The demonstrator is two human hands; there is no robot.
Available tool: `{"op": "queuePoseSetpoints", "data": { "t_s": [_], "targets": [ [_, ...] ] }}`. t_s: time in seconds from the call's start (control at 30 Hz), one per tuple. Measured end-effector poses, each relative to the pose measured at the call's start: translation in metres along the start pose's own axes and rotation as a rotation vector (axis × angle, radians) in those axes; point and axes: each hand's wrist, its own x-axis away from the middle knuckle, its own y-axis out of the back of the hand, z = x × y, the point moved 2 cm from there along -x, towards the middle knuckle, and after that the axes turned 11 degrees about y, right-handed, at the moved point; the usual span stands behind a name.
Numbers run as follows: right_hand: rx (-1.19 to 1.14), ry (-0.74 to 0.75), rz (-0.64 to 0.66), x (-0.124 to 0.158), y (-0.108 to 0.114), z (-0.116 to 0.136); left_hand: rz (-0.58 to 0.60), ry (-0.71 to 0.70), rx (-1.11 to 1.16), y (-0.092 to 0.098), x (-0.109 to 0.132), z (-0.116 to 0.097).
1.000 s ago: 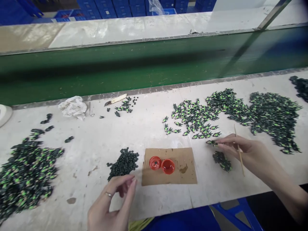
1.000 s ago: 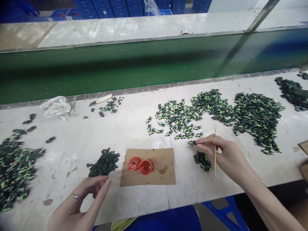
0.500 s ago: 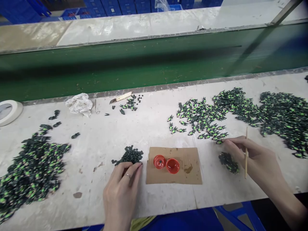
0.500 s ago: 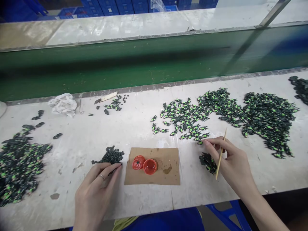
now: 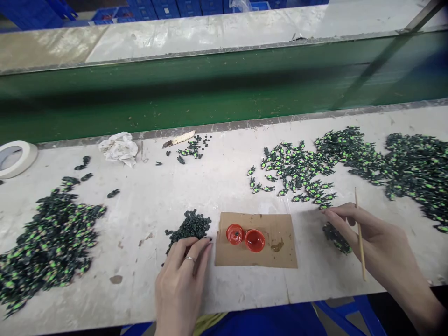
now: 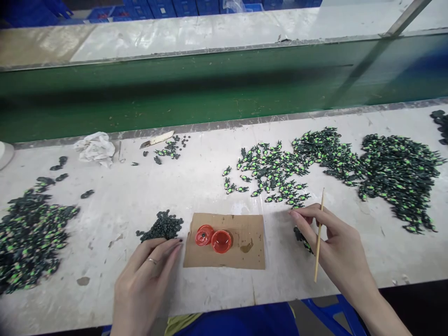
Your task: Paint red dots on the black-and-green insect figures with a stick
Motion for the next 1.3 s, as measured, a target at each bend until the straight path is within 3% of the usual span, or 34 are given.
{"op": "queuePoseSetpoints", "data": {
  "t_s": [0.17,0.37,0.57,0.83,1.3],
  "targets": [
    [-0.004,-0.047,-0.031,0.008,-0.006,0.012,-0.040,-0.044,0.003,-0.003,-0.003,-0.004],
    [-0.037,-0.062,-0.026,0.009,-0.010,0.015,0.043,-0.134,0.028,0.008,0.011,0.004],
    [-0.049,0.001,0.024,0.006,-0.012,0.014,0.065,0.052,0.123,0.007,0.020,0.004],
    [-0.149,0.206,0.088,0.015,-0.026,0.043,0.089,0.239,0.131,-0.005,0.014,-0.008],
    [-0.362,0.322,0.092,0.019,-0.031,0.069,0.091,0.082,0.050,0.003,0.009,-0.001]
  ]
}}
